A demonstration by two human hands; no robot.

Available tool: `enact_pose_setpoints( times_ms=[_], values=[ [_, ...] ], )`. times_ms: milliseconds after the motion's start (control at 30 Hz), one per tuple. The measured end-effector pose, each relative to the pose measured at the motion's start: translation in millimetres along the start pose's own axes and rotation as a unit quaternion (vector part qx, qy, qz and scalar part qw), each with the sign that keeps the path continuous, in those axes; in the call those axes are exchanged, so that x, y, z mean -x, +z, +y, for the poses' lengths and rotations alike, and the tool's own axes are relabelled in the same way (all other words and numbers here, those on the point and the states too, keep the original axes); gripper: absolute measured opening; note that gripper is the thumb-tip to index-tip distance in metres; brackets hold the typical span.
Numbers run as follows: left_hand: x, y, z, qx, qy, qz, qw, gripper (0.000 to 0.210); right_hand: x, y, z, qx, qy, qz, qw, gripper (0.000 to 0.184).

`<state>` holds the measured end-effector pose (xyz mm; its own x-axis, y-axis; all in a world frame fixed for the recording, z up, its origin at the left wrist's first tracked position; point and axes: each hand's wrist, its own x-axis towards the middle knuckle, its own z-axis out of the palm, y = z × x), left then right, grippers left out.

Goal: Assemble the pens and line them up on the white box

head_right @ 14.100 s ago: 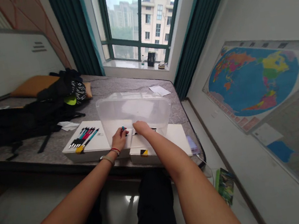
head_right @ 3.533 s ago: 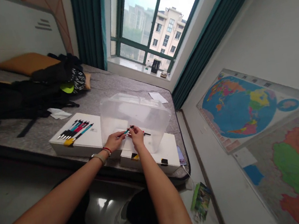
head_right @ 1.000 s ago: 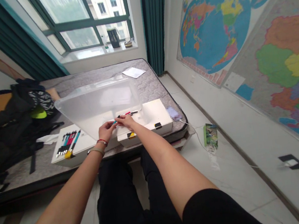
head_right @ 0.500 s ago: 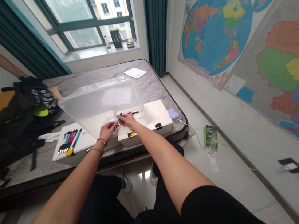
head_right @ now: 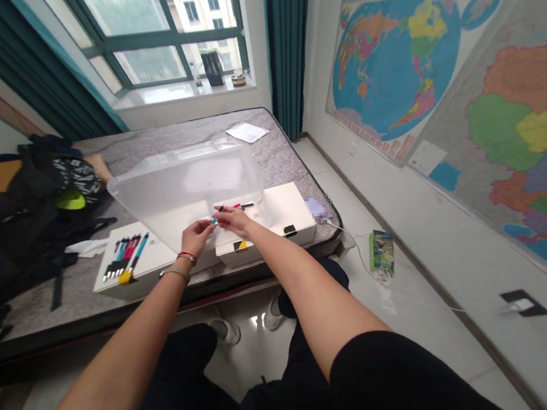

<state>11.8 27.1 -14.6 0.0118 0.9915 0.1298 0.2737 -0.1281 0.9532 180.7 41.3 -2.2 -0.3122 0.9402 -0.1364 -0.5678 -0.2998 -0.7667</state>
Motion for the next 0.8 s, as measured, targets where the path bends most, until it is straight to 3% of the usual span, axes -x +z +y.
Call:
enact_pose_setpoints(
  times_ms=[167, 333, 467, 600, 800],
  values=[
    [1, -0.7, 3, -0.037, 0.006, -0.01, 0.999, 0.048, -5, -3, 3, -0.004, 0.01, 0.004, 1.0, 0.028],
    [1, -0.5, 5, -0.066, 0.003, 0.003, 0.998, 0.053, -9, -3, 10, 0.009, -0.008, 0.028, 1.0, 0.038],
    [1, -0.7, 4, -0.076, 0.01, -0.024, 0.997, 0.057, -7, -2, 7, 0.002, -0.008, 0.032, 0.999, 0.038],
    [2, -3.0, 5, -0.081, 0.016, -0.054, 0.995, 0.058, -2, -3, 2, -0.034, 0.001, 0.016, 0.999, 0.033],
    [4, -4.7, 10, -0.087, 0.028, -0.054, 0.994, 0.053, -1, -6, 1, -0.044, 0.009, -0.009, 0.999, 0.032]
  ],
)
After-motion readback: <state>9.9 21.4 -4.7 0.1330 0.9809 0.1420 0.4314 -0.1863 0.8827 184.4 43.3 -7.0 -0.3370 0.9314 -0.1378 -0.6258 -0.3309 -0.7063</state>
